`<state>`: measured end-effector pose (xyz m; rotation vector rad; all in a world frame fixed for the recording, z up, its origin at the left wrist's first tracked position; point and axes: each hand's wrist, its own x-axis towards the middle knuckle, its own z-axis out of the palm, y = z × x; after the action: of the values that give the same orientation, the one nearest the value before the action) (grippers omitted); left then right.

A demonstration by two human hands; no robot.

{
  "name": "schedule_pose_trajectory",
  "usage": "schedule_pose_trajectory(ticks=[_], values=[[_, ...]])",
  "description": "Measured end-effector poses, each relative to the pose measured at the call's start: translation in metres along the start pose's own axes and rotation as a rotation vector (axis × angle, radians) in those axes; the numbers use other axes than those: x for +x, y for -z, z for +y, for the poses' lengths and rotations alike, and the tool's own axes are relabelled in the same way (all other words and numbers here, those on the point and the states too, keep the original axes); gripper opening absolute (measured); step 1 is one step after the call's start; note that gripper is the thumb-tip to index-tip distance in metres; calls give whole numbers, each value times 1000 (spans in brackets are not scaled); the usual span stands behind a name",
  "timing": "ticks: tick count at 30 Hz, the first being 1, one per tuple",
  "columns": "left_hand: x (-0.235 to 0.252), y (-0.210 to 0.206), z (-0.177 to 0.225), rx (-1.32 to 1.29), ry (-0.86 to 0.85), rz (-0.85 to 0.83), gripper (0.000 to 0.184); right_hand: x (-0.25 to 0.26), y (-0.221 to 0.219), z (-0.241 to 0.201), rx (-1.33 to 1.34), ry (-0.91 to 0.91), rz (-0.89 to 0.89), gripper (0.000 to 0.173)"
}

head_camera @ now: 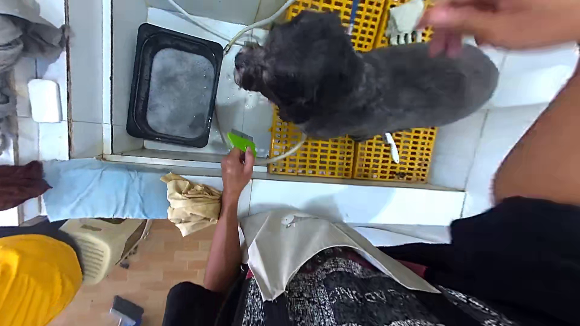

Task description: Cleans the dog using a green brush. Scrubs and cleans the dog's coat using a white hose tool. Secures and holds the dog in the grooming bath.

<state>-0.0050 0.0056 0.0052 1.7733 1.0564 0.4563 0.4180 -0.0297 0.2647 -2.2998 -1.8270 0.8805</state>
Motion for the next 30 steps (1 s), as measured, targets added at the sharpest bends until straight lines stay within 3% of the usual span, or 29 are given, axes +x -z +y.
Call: schedule_pose_trajectory(ticks=[3,6,7,9,11,13,17,21,25,30], values=[[-5,3,6,65,2,-63,33,-123,-76,-41,425,22,-182,35],[-1,2,8,99,-17,-82,35,-114,-195,-40,670,-345,-315,36],[1,1,9,110,-9,-95,35,-94,-232,-35,746,-492,-268,38],[3,0,9,130,-3,-112,35,-46,-286,-28,955,-720,25,43],[3,-1,7,146,-10,-124,36,-6,-316,-24,1112,-797,335,41],[3,1,4,160,-12,-144,37,14,-325,-19,1273,-791,438,37],[4,4,1,137,-20,-156,38,11,-329,-7,1580,-671,390,32],[2,4,4,120,12,-164,37,-14,-330,-29,1609,-730,647,24],[12,7,13,160,91,-246,39,-53,-318,-68,1309,-667,787,35],[47,24,32,374,79,-507,45,-98,-252,-103,518,-511,711,37]])
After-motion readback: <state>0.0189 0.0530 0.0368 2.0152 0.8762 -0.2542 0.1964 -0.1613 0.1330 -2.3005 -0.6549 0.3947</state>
